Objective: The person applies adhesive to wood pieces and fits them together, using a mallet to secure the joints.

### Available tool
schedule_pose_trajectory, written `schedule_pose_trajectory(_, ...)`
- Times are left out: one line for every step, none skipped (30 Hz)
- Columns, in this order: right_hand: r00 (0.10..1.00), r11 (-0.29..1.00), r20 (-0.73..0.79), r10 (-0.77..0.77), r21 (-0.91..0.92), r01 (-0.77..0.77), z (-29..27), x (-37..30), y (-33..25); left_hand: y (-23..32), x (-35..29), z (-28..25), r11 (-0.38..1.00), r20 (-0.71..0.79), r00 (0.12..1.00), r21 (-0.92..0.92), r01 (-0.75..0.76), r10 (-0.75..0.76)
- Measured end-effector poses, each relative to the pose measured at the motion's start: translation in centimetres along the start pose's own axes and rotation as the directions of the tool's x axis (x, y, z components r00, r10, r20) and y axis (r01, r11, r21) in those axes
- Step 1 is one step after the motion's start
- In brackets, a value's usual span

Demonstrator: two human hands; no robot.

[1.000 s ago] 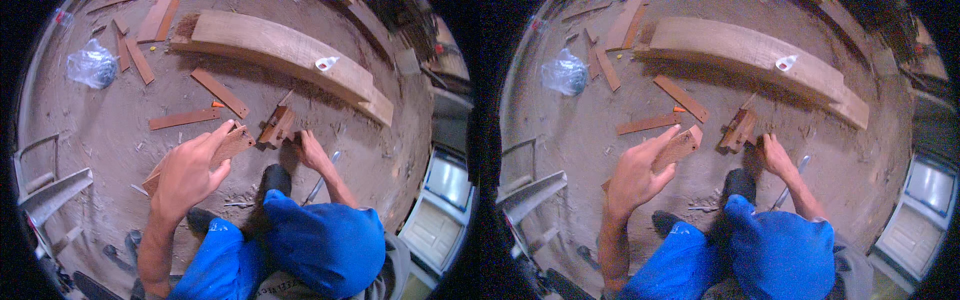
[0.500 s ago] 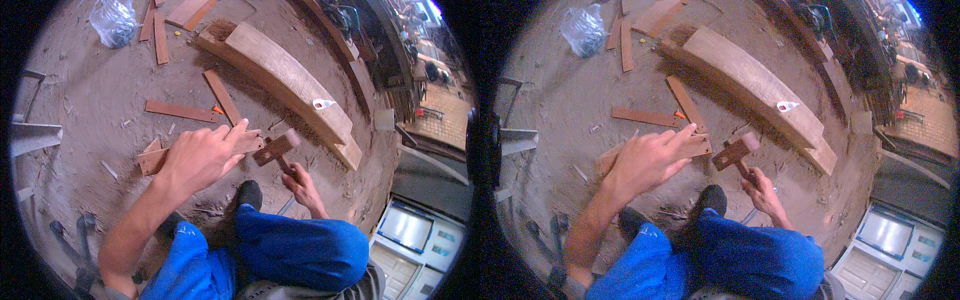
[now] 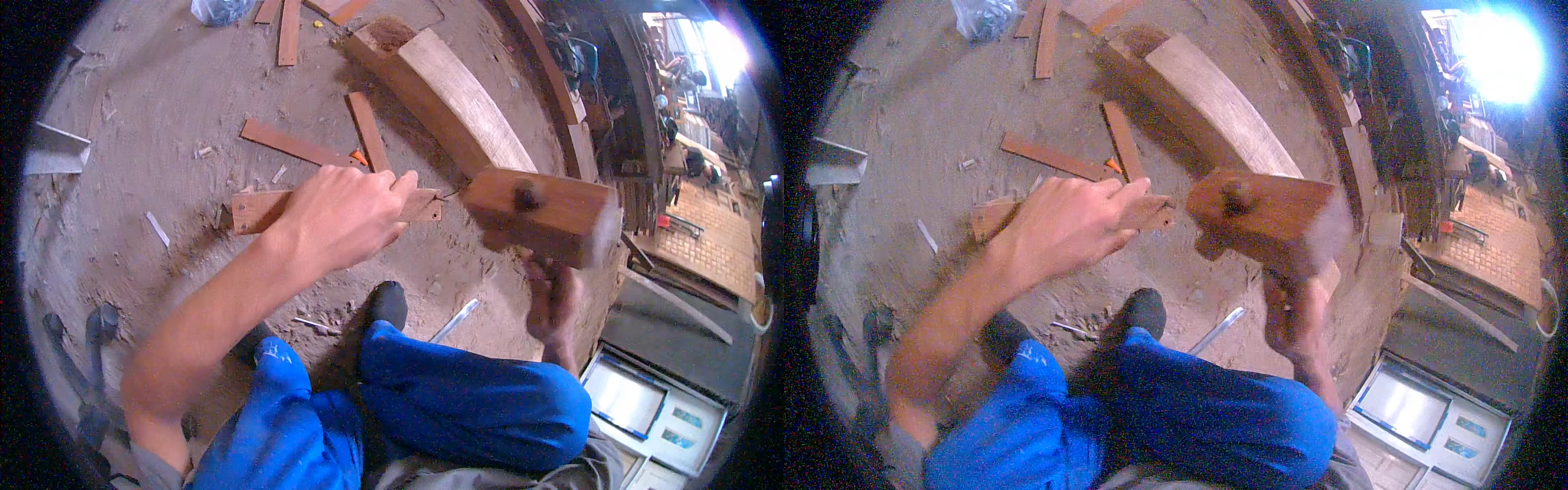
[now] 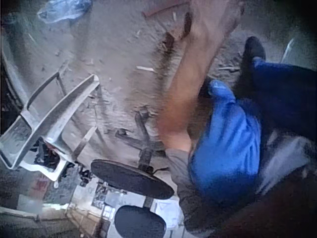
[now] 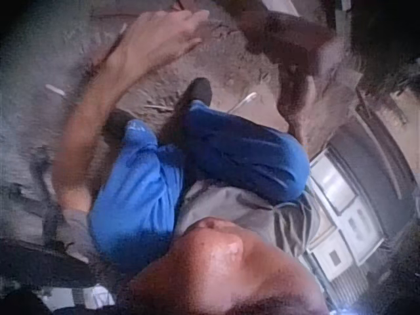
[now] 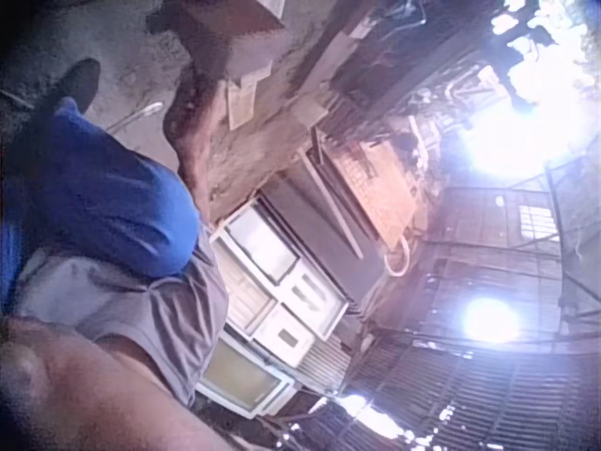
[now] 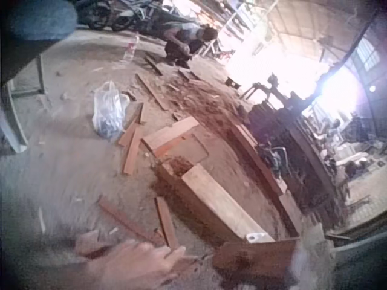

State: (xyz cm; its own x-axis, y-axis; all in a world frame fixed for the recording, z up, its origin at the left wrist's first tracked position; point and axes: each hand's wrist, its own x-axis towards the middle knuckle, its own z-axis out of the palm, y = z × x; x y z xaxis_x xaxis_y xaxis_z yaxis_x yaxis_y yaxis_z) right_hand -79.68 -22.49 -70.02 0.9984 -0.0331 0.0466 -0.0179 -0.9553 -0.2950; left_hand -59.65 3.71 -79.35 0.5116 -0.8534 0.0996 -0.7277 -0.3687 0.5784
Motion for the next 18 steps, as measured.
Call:
schedule_pose_trajectory(0.99, 1.0, -0.14, 0.022, -0.008, -0.023, -1.1, 0.0, -0.7, 0.0, 0.0, 0.0, 1.0, -0.001, 1.0, 0.005, 0.002, -0.002)
schedule_pose_trajectory(0.932, 0.99, -0.353, 0.085, 0.135, -0.039, -1.5, -1.0, 0.0, 0.0, 0.0, -0.1, 1.0, -0.002, 1.0, 0.01, 0.005, -0.005)
schedule_pose_trajectory(0.887, 0.978, -0.443, 0.127, 0.207, -0.037, -1.7, -1.3, 0.2, -0.1, 0.0, -0.2, 1.0, -0.007, 1.0, 0.004, 0.012, -0.012)
schedule_pose_trajectory(0.83, 0.962, -0.531, 0.168, 0.272, -0.02, -1.9, -1.4, 0.2, -0.1, 0.2, -0.3, 1.0, 0.016, 1.0, -0.001, 0.008, -0.008)
schedule_pose_trajectory(0.83, 0.821, -0.539, 0.147, 0.534, 0.202, -1.7, -1.2, -0.4, -0.1, 0.2, -0.3, 1.0, 0.039, 0.999, -0.006, 0.003, -0.003)
schedule_pose_trajectory(0.828, 0.707, -0.543, 0.137, 0.64, 0.303, -1.2, -0.8, -1.0, -0.1, 0.2, -0.1, 1.0, 0.035, 0.999, -0.013, 0.006, -0.005)
schedule_pose_trajectory(0.826, 0.568, -0.551, 0.124, 0.721, 0.396, -0.7, -0.3, -1.8, -0.1, 0.2, -0.3, 1.0, 0.02, 1.0, -0.017, 0.001, -0.001)
schedule_pose_trajectory(0.881, 0.785, -0.473, 0.01, 0.549, 0.285, 0.0, 0.4, -2.6, -0.1, 0.3, -0.4, 1.0, 0.005, 1.0, -0.021, -0.005, 0.005)
schedule_pose_trajectory(0.93, 0.925, -0.361, -0.065, 0.327, 0.191, 1.3, 1.2, -2.9, -0.1, 0.3, -0.3, 1.0, 0.009, 1.0, -0.012, 0.006, -0.006)
schedule_pose_trajectory(0.968, 0.991, -0.229, -0.103, 0.064, 0.12, 2.5, 1.7, -3.1, -0.1, 0.5, 0.0, 1.0, 0.025, 1.0, 0.013, 0.012, -0.013)
schedule_pose_trajectory(0.991, 0.971, -0.086, -0.098, -0.226, 0.076, 2.8, 2.1, -3.4, -0.1, 0.5, -0.1, 1.0, 0.036, 0.999, 0.028, 0.011, -0.012)
schedule_pose_trajectory(0.993, 0.99, -0.111, 0.044, -0.128, -0.058, 2.2, 1.0, -2.4, -0.3, 0.6, -0.1, 1.0, 0.034, 0.999, 0.027, 0.01, -0.011)
schedule_pose_trajectory(0.978, 0.991, -0.169, 0.118, -0.041, -0.127, 1.1, 0.2, -2.3, -0.2, 0.9, -0.1, 1.0, 0.012, 1.0, 0.007, -0.022, 0.022)
schedule_pose_trajectory(0.957, 0.985, -0.234, 0.172, 0.054, -0.164, 0.2, 0.2, -1.9, 0.0, 1.4, 0.0, 0.998, -0.011, 0.998, -0.014, -0.056, 0.056)
schedule_pose_trajectory(0.923, 0.957, -0.273, 0.272, 0.178, -0.23, -0.3, 1.5, -5.2, -0.2, 1.2, 0.5, 0.999, 0.003, 0.999, -0.01, -0.047, 0.047)
schedule_pose_trajectory(0.923, 0.953, -0.264, 0.28, 0.193, -0.234, 0.2, 0.8, -4.6, -0.5, 0.9, 0.9, 0.999, 0.014, 0.999, -0.011, -0.039, 0.039)
schedule_pose_trajectory(0.904, 0.958, -0.363, 0.226, 0.249, -0.139, 0.1, 0.2, -4.5, -0.4, -0.4, -0.3, 1.0, 0.018, 1.0, 0.009, -0.004, 0.004)
schedule_pose_trajectory(0.893, 0.952, -0.405, 0.198, 0.296, -0.077, 0.7, 0.2, -4.2, -0.2, -1.8, -1.6, 0.999, 0.026, 0.999, 0.035, 0.035, -0.036)
